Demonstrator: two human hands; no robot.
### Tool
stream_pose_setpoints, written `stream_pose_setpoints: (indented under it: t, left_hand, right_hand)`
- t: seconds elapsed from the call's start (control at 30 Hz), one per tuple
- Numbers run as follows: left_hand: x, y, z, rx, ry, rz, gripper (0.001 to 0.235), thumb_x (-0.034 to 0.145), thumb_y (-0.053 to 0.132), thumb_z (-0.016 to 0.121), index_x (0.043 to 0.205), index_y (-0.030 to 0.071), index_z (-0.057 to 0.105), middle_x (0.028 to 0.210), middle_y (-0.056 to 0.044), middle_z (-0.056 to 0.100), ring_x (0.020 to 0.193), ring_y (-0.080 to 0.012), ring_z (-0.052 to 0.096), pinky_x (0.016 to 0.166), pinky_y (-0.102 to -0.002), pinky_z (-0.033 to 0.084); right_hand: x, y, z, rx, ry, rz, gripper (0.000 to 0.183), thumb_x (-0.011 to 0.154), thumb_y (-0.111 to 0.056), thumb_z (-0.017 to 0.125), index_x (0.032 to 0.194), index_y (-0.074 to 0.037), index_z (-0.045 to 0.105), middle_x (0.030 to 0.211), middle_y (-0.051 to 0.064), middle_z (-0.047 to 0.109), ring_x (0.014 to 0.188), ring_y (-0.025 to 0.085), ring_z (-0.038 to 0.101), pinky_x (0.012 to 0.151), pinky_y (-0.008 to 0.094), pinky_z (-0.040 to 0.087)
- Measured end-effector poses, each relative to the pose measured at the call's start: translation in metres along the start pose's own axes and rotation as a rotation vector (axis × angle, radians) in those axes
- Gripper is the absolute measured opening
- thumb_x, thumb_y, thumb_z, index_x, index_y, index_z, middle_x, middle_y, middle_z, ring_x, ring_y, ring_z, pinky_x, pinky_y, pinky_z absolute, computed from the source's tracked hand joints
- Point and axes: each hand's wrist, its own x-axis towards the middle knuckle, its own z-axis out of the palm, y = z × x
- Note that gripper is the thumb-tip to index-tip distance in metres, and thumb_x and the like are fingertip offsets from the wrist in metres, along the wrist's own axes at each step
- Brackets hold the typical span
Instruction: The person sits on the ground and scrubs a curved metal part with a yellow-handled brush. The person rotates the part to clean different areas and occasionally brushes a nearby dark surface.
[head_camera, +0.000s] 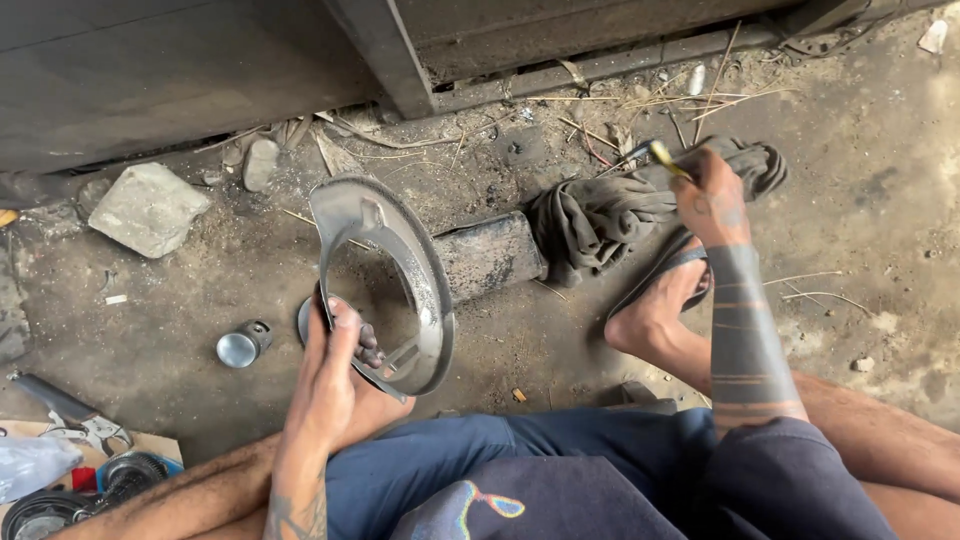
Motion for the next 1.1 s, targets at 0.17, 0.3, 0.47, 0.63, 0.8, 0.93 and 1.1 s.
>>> stream_pose_setpoints:
  t: [0.17,0.3,0.47,0.63,0.8,0.93,1.1]
  left_hand:
    - [-0.007,-0.016,-0.010,-0.094,-0.273,-0.089,0.105,0.083,0.014,0.063,0.160,0.018,-0.008,0.146,0.001,0.037,0.126,-0.0128,0.043,0.111,-0.034,0.037]
    - [-0.012,0.008,-0.021,0.242,-0.403,-0.262,0.121,0.081,0.048,0.062,0.159,0.028,-0.029,0.170,0.004,0.024,0.125,-0.0205,0.062,0.109,-0.037,0.042]
    - [-0.008,-0.020,-0.031,-0.050,-0.280,0.022,0.075,0.093,0.017,0.063,0.154,0.013,0.020,0.111,-0.004,0.062,0.107,-0.0131,0.061,0.103,-0.027,0.047]
    - [0.013,-0.062,-0.024,-0.191,-0.049,0.303,0.057,0.097,0.022,0.062,0.141,-0.010,0.045,0.135,-0.025,0.053,0.121,-0.0330,0.057,0.091,-0.046,0.060]
    - [0.013,-0.075,-0.012,-0.349,0.016,0.350,0.073,0.095,0.044,0.059,0.147,-0.002,0.038,0.151,-0.020,0.037,0.121,-0.0333,0.052,0.097,-0.050,0.056]
    - [0.005,-0.071,0.005,-0.233,-0.089,0.444,0.128,0.080,0.038,0.078,0.160,0.011,-0.017,0.161,-0.036,0.008,0.127,-0.0445,0.051,0.099,-0.066,0.051]
    - [0.009,-0.077,0.010,-0.112,-0.096,0.551,0.137,0.079,0.015,0.085,0.154,0.002,-0.029,0.152,-0.038,0.014,0.103,-0.0371,0.061,0.091,-0.051,0.055]
  right_hand:
    - [0.027,0.063,0.018,0.119,0.104,-0.073,0.019,0.093,-0.009,0.062,0.110,-0.001,0.067,0.092,0.009,0.066,0.077,0.021,0.056,0.062,0.038,0.042]
    - [0.015,0.009,0.019,0.224,0.039,-0.111,0.017,0.100,-0.008,0.063,0.113,0.002,0.061,0.072,0.005,0.059,0.058,0.013,0.050,0.049,0.031,0.035]
    - [-0.003,-0.045,0.030,0.260,-0.112,-0.175,0.013,0.105,-0.010,0.063,0.113,-0.001,0.058,0.084,0.005,0.058,0.068,0.013,0.049,0.056,0.029,0.038]
    - [0.000,-0.041,0.049,0.365,-0.140,-0.309,0.023,0.106,-0.007,0.069,0.125,0.005,0.066,0.080,0.020,0.060,0.073,0.026,0.060,0.067,0.038,0.051]
    - [-0.002,-0.051,0.047,0.323,-0.137,-0.317,0.023,0.107,-0.008,0.070,0.127,0.003,0.067,0.080,0.017,0.059,0.074,0.024,0.059,0.067,0.038,0.050]
    - [0.000,-0.055,0.051,0.318,-0.142,-0.341,0.021,0.108,-0.005,0.069,0.125,0.007,0.066,0.078,0.018,0.059,0.071,0.026,0.060,0.066,0.039,0.050]
    - [-0.004,-0.062,0.053,0.284,-0.183,-0.356,0.021,0.108,-0.010,0.068,0.125,0.003,0.066,0.084,0.020,0.063,0.076,0.030,0.063,0.070,0.043,0.050]
